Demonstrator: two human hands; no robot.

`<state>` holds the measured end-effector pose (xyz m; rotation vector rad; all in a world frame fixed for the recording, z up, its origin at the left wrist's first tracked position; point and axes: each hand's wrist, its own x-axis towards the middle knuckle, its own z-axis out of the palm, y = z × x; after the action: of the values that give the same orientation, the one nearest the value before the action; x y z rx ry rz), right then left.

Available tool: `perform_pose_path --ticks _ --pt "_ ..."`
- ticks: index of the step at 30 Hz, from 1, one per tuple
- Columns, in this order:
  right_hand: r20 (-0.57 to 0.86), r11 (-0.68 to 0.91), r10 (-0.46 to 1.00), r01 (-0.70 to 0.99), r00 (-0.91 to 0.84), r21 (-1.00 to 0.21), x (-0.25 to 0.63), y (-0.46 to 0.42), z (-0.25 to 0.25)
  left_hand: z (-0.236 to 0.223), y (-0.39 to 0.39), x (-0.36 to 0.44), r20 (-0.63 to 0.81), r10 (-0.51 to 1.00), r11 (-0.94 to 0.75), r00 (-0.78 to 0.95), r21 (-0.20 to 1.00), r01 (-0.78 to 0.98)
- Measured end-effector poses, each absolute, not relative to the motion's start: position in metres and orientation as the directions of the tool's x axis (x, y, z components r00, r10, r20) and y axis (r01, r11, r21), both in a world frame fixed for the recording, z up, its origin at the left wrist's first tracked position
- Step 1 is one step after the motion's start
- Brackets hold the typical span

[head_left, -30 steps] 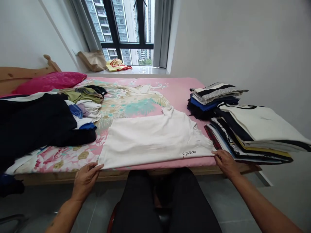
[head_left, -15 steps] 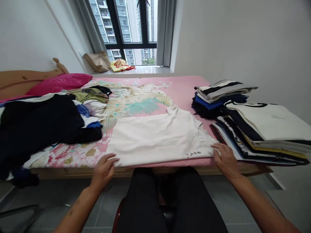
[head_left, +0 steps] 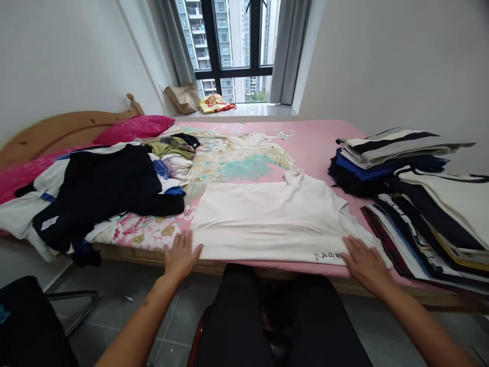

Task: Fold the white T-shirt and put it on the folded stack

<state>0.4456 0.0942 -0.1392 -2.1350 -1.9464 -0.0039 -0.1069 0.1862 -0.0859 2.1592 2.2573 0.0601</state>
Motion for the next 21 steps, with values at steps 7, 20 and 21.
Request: perform_pose_path --ticks 7,20,21 --pt "0.374 0.072 0.927 0.970 0.020 -0.233 0.399 0.103 -0.114 -0.071 0.184 -0.103 0.280 0.958 -0.107 0.068 0.130 0.986" --pt "-0.015 0.015 1.000 0.977 -0.019 -0.212 0.377 0.145 -0.102 -0.091 0.241 -0.028 -0.009 0.930 -0.366 0.368 0.077 0.927" --pt "-0.027 -0.131 0.991 0.977 0.129 -0.170 0.402 0.142 -0.102 -0.092 0.248 -0.048 -0.021 0.962 -0.272 0.274 0.049 0.961"
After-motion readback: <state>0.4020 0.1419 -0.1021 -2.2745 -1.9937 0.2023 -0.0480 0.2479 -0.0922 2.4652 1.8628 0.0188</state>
